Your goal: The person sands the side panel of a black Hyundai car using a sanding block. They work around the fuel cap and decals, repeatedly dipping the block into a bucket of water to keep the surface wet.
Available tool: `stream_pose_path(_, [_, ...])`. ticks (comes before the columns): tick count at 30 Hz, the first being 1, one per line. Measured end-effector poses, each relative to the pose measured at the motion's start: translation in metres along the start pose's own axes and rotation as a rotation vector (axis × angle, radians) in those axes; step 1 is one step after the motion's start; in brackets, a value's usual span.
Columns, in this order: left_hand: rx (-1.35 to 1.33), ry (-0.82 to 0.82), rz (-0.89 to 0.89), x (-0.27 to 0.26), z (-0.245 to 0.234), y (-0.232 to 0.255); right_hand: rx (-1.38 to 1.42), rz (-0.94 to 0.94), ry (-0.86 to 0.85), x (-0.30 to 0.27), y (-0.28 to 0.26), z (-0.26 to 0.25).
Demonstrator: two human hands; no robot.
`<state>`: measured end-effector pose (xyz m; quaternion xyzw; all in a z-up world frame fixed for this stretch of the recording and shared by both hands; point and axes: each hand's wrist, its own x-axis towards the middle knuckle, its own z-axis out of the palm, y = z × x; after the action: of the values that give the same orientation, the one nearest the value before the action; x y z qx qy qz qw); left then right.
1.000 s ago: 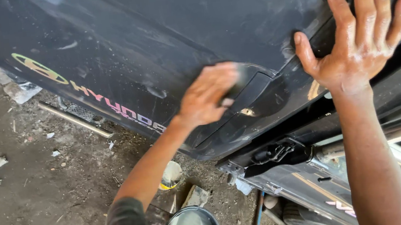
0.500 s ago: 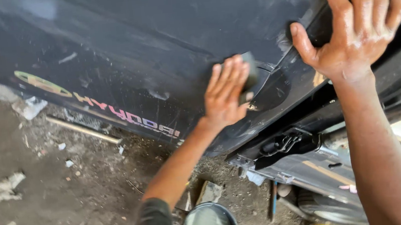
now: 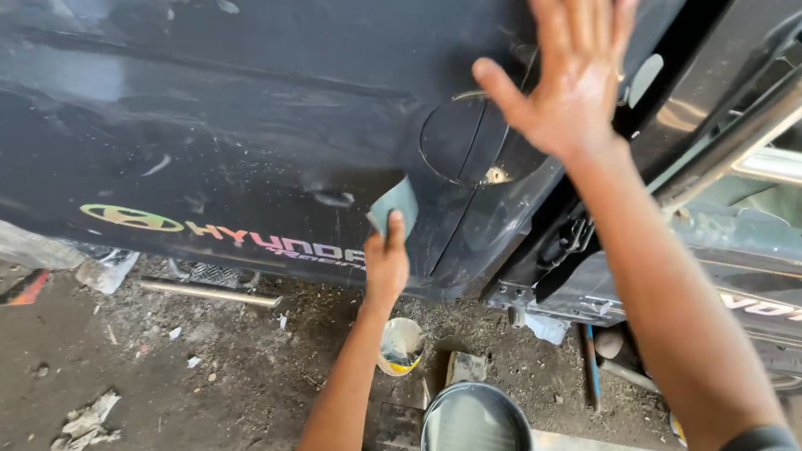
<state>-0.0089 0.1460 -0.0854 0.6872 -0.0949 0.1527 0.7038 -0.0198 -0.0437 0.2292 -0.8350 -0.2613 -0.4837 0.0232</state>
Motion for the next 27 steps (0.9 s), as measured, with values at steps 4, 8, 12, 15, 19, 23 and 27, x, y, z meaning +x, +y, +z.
stream_pose_path(4, [-0.316,-0.015,-0.372,-0.066,-0.031,0.052,0.736,0.333,-0.456,-0.058,-0.082,-0.002])
stream_pose_path(8, [-0.557,-0.036,-0.42,-0.122,-0.051,0.026,1.236,0.337,-0.998,-0.22,-0.116,0.083])
stream_pose_path(12, [-0.248,-0.364,-0.723,-0.143,-0.064,0.055,1.275,0.83,-1.166,-0.302,-0.143,0.088])
stream_pose_path(15, [-0.319,-0.473,-0.782,-0.145,-0.054,0.032,1.435,1.0,-1.061,-0.32,-0.151,0.067])
stream_pose_path(19, [-0.107,-0.486,-0.52,-0.099,-0.049,0.069,1.49,1.285,-0.769,-0.308,-0.154,0.071])
stream_pose_path(23, [-0.191,-0.569,-0.107,-0.009,-0.095,0.062,1.471,1.523,-0.408,-0.243,-0.154,0.063])
stream_pose_path(27, [0.617,-0.033,0.687,0.117,-0.204,0.125,0.475,1.18,-0.15,-0.148,-0.143,0.052])
